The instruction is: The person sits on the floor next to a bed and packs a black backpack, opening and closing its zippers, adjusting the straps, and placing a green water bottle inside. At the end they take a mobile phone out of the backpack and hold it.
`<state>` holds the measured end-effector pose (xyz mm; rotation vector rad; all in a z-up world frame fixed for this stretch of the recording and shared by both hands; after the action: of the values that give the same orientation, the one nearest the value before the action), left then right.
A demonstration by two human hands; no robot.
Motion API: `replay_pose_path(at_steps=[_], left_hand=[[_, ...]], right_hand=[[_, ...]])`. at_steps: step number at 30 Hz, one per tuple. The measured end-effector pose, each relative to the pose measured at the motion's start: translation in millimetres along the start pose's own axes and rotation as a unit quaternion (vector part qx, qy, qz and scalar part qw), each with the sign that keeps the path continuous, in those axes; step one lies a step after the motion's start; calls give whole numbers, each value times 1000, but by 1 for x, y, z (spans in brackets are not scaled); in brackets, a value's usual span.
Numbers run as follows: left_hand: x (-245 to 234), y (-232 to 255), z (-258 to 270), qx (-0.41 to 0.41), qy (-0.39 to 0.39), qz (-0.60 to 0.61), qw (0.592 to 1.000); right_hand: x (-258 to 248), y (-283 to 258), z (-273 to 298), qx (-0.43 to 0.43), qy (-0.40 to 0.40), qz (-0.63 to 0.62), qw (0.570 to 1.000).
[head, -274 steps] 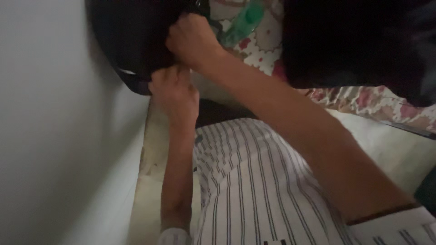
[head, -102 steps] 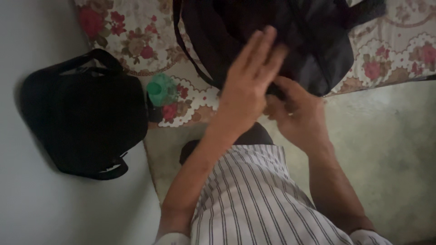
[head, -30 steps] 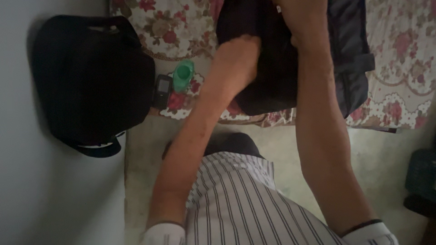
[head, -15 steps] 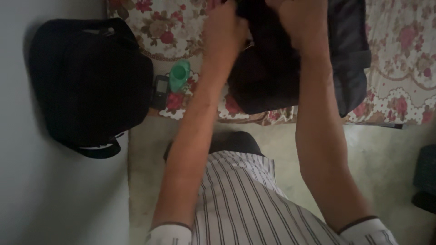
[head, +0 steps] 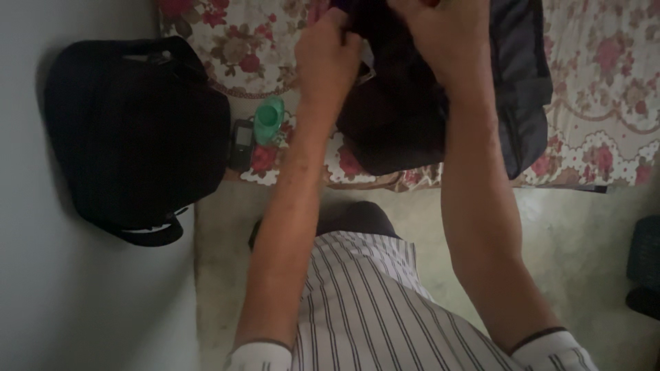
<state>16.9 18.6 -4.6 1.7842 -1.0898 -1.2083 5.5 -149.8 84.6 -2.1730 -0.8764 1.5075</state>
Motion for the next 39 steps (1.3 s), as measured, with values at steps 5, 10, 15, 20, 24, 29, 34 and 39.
replay_pose_path(at_steps=[5,10,15,20,24,29,34,39], left_hand=[[2,1,2,5,29,25,999],[-1,5,6,-22,-1,41,999],[-15,26,26,5,-11,17,1000],[-33,37,64,-1,-159,53,986],[-26,34,65,19,-147,35,988],[-9,31,82,40,-63,60,995],[11,33,89,11,4,56,998],[14,35,86,49,24,16,998]], right_hand=[[5,-11,-2,-53,10,6,999],[12,-5,-5,6,6,65,998],[-8,-8,4,136,-9,-104,985],[-29,-27,27,94,-52,92,990],[-34,-36,45,-23,-28,208,978],[-25,-18,60,-37,-81,199,976],[-22,-10,67,-118,-67,196,971],[-29,-20,68,-114,-82,214,967]])
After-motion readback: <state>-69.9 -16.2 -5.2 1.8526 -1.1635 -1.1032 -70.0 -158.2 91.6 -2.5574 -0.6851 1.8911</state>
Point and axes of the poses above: each hand's wrist, its own z-axis away from the middle knuckle, its own x-axis out of the palm, y = z × x, the point moved 1 cm from there along -z, towards the middle knuckle, and after that the axes turned 9 degrees about z, right-handed, at the moved point
